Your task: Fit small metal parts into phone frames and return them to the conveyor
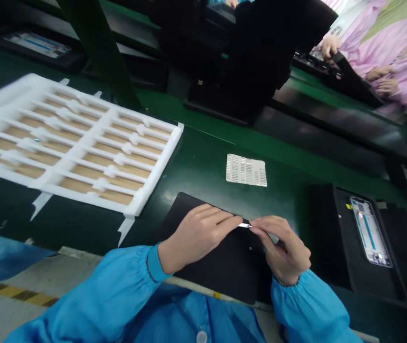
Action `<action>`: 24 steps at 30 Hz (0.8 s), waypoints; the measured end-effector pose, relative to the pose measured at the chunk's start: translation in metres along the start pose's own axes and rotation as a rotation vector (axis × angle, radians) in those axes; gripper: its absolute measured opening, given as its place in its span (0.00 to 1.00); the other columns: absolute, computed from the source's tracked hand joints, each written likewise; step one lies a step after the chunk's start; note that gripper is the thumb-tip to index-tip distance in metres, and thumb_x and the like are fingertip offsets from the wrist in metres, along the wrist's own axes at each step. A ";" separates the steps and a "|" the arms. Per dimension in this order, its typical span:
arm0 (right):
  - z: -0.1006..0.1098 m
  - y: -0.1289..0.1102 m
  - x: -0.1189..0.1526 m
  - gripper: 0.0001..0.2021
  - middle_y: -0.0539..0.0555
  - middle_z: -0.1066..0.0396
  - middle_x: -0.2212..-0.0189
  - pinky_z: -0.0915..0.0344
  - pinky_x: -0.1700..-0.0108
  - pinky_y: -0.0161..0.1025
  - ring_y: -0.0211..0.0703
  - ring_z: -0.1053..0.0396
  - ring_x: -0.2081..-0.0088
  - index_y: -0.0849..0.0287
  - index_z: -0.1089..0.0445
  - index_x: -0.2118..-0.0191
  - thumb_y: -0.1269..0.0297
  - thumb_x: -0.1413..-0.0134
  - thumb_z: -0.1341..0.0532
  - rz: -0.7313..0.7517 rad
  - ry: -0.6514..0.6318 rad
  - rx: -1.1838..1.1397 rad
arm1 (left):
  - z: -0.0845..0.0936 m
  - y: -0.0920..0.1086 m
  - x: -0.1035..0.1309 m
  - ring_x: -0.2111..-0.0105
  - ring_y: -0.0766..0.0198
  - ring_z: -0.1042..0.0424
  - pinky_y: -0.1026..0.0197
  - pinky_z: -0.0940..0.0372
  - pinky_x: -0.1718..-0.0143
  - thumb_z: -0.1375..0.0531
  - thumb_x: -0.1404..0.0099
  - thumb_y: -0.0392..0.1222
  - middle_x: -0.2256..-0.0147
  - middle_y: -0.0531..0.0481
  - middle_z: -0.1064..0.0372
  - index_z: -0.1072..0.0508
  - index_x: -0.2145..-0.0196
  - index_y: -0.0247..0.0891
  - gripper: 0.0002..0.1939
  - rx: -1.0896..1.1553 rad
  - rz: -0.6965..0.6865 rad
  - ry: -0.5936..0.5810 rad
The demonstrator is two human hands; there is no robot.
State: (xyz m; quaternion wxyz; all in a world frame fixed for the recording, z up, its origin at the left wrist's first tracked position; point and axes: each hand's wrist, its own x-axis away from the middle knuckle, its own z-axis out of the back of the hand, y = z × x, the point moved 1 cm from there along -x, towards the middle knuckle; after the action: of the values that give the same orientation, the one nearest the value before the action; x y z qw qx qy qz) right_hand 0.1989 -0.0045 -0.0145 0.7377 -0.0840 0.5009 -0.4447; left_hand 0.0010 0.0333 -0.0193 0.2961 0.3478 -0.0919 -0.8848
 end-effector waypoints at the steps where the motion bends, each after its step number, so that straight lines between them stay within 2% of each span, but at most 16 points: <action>1: 0.001 0.000 -0.001 0.19 0.52 0.22 0.65 0.26 0.65 0.46 0.48 0.23 0.64 0.53 0.26 0.55 0.81 0.50 0.32 0.033 -0.029 0.031 | 0.000 0.000 0.000 0.64 0.66 0.23 0.61 0.34 0.63 0.46 0.29 0.32 0.62 0.52 0.22 0.27 0.55 0.35 0.09 -0.006 -0.001 0.002; 8: 0.011 -0.003 -0.004 0.26 0.53 0.21 0.62 0.25 0.65 0.45 0.48 0.22 0.64 0.53 0.29 0.46 0.82 0.50 0.33 0.168 -0.141 0.141 | 0.001 0.000 0.000 0.65 0.66 0.24 0.61 0.34 0.65 0.45 0.29 0.32 0.62 0.52 0.22 0.28 0.55 0.35 0.08 0.005 -0.004 0.007; 14: 0.016 -0.007 -0.001 0.32 0.56 0.23 0.56 0.25 0.59 0.46 0.50 0.23 0.57 0.56 0.36 0.38 0.80 0.48 0.33 0.236 -0.299 0.271 | 0.002 0.001 -0.001 0.65 0.65 0.24 0.62 0.33 0.64 0.47 0.28 0.33 0.62 0.50 0.22 0.27 0.56 0.35 0.10 0.003 -0.007 -0.007; 17: 0.014 -0.011 0.001 0.31 0.58 0.23 0.56 0.25 0.59 0.45 0.51 0.23 0.57 0.58 0.36 0.38 0.80 0.48 0.32 0.223 -0.261 0.297 | 0.002 0.001 -0.001 0.65 0.66 0.24 0.61 0.32 0.64 0.48 0.28 0.32 0.63 0.50 0.22 0.26 0.56 0.35 0.10 -0.003 -0.015 0.002; 20: 0.012 -0.012 0.006 0.31 0.61 0.25 0.51 0.25 0.57 0.46 0.52 0.24 0.54 0.59 0.36 0.38 0.78 0.47 0.32 0.162 -0.190 0.309 | 0.002 0.000 -0.002 0.65 0.65 0.24 0.61 0.32 0.64 0.47 0.28 0.32 0.62 0.50 0.22 0.27 0.56 0.34 0.10 0.003 -0.021 0.008; 24: 0.015 -0.005 0.015 0.29 0.62 0.28 0.48 0.25 0.54 0.47 0.52 0.27 0.50 0.59 0.34 0.40 0.79 0.47 0.33 0.199 -0.217 0.360 | 0.001 0.000 -0.001 0.64 0.64 0.24 0.60 0.34 0.63 0.46 0.29 0.31 0.61 0.51 0.22 0.28 0.55 0.35 0.09 0.009 -0.022 0.005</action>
State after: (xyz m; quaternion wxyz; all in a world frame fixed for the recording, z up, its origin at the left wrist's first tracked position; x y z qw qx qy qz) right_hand 0.2092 -0.0233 -0.0142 0.8307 0.0514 0.3370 -0.4401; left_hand 0.0005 0.0335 -0.0177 0.2851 0.3525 -0.0911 -0.8867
